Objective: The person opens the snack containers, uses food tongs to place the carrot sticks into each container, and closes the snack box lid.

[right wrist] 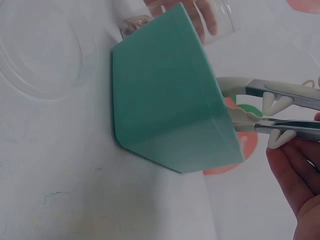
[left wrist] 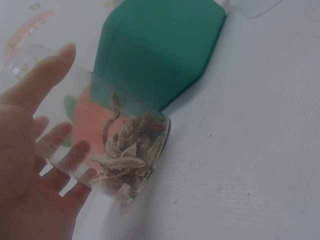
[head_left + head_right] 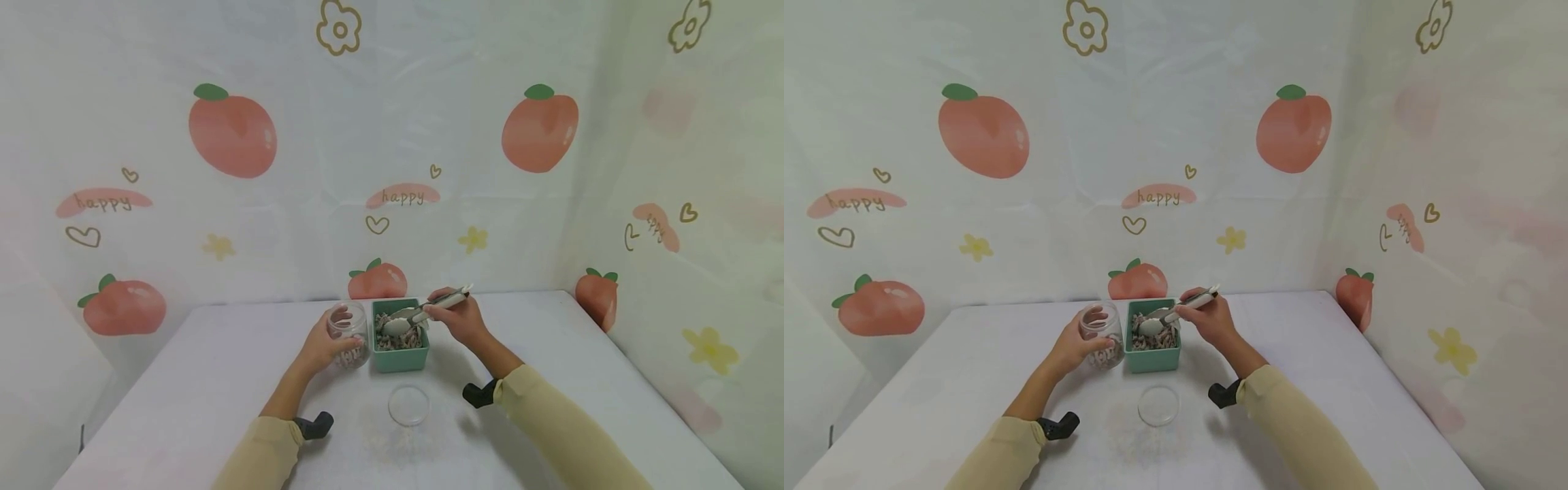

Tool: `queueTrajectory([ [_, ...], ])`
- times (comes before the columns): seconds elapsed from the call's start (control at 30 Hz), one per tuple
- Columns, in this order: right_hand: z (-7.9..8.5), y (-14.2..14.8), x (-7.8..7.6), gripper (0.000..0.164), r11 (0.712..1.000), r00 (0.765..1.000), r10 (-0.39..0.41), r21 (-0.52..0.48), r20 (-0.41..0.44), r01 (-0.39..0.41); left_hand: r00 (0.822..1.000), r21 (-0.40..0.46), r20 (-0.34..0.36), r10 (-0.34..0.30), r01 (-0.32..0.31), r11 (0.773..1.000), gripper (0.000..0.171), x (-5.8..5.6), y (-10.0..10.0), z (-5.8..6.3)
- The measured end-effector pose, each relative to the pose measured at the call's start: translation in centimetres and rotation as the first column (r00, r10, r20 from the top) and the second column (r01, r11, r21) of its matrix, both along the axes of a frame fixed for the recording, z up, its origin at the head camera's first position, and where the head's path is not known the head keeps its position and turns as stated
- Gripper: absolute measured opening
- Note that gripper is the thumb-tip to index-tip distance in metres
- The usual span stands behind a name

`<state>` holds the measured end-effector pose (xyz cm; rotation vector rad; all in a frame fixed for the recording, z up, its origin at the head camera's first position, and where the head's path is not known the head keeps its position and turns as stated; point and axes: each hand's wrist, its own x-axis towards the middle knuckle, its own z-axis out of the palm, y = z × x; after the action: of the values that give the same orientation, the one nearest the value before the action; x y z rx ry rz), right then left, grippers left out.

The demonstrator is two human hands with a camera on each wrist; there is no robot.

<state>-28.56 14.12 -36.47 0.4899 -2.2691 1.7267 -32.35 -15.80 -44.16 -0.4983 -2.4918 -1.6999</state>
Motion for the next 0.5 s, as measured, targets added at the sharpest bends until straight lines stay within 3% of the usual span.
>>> queueTrajectory([
  [0.5, 0.78, 0.46, 0.50, 0.020, 1.000, 0.998, -0.018, -0.021, -0.068, 0.016, 1.000, -0.002, 0.010, 0.004, -0.004, 1.000, 0.078, 0.06, -0.06, 0.02],
])
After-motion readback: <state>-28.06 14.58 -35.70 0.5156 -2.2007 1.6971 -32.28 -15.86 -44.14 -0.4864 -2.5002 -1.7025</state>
